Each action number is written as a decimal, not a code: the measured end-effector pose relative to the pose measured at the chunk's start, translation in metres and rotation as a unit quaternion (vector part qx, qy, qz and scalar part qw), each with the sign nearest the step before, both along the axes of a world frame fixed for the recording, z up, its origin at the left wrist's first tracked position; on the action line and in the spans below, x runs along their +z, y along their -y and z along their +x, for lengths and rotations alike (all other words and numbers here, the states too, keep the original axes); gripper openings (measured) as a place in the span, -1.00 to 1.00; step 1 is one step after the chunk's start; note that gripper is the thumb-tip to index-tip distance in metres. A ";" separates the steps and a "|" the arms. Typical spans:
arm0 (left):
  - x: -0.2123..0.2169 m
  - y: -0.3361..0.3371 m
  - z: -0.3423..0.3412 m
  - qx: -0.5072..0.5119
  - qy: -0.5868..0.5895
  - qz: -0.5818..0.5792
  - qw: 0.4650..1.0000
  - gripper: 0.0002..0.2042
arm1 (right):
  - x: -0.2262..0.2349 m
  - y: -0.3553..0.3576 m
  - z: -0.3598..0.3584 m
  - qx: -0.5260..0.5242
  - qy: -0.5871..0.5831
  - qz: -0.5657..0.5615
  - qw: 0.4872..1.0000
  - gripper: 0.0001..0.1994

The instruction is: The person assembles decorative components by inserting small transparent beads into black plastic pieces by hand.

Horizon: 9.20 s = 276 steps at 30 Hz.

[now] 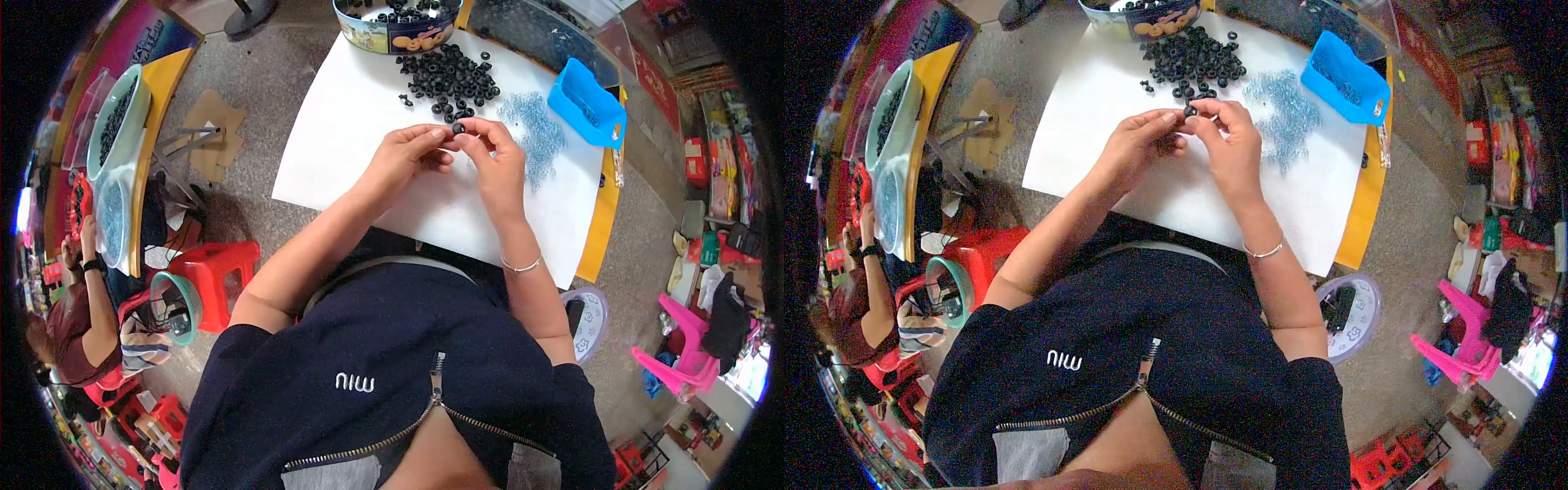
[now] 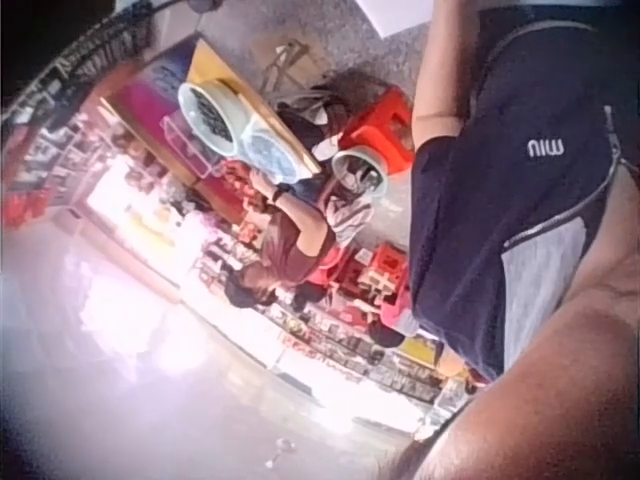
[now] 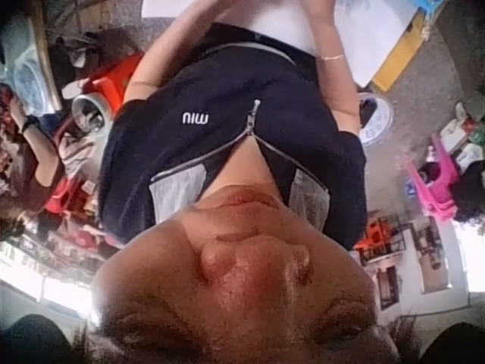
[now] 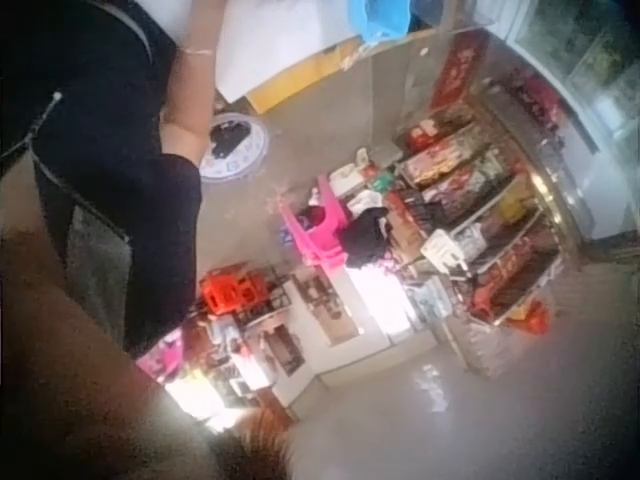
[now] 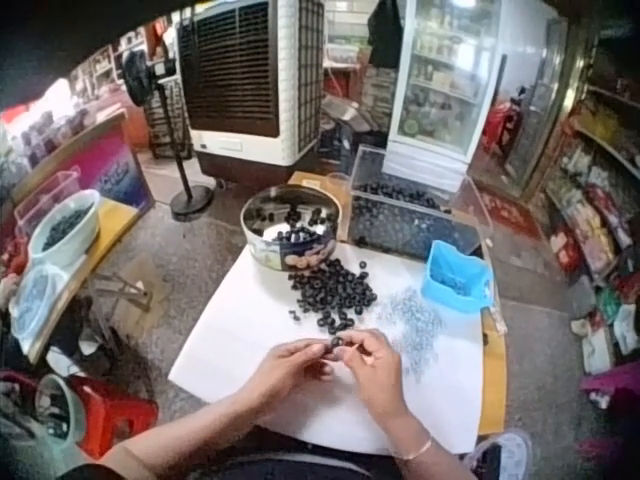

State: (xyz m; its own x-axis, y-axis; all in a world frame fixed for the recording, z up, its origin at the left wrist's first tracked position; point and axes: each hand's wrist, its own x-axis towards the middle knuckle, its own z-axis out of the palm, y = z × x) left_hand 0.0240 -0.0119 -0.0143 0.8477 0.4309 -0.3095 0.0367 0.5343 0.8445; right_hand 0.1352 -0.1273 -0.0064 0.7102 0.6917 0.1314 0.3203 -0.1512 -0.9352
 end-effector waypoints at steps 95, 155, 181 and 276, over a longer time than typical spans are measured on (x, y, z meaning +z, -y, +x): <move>-0.028 -0.011 -0.026 0.009 0.127 -0.037 0.991 -0.82 | -0.012 -0.064 0.024 0.075 0.310 0.017 0.948 -0.91; -0.018 0.014 -0.020 -0.051 0.052 0.010 0.997 -0.80 | 0.008 0.027 -0.016 0.091 0.148 0.013 0.985 -0.91; -0.010 0.010 -0.020 -0.111 0.078 -0.181 0.974 -0.78 | 0.007 0.033 -0.023 -0.011 0.120 0.032 0.992 -0.90; 0.035 0.021 -0.033 -0.064 0.045 0.077 0.994 -0.74 | 0.046 0.033 -0.028 0.069 0.167 0.032 0.983 -0.93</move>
State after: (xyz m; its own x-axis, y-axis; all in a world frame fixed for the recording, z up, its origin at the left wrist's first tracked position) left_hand -0.0092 -0.0327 0.0203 0.9200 0.3534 -0.1697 0.0179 0.3945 0.9187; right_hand 0.1075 -0.1608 0.0395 0.5193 0.7614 0.3879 0.6246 -0.0284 -0.7804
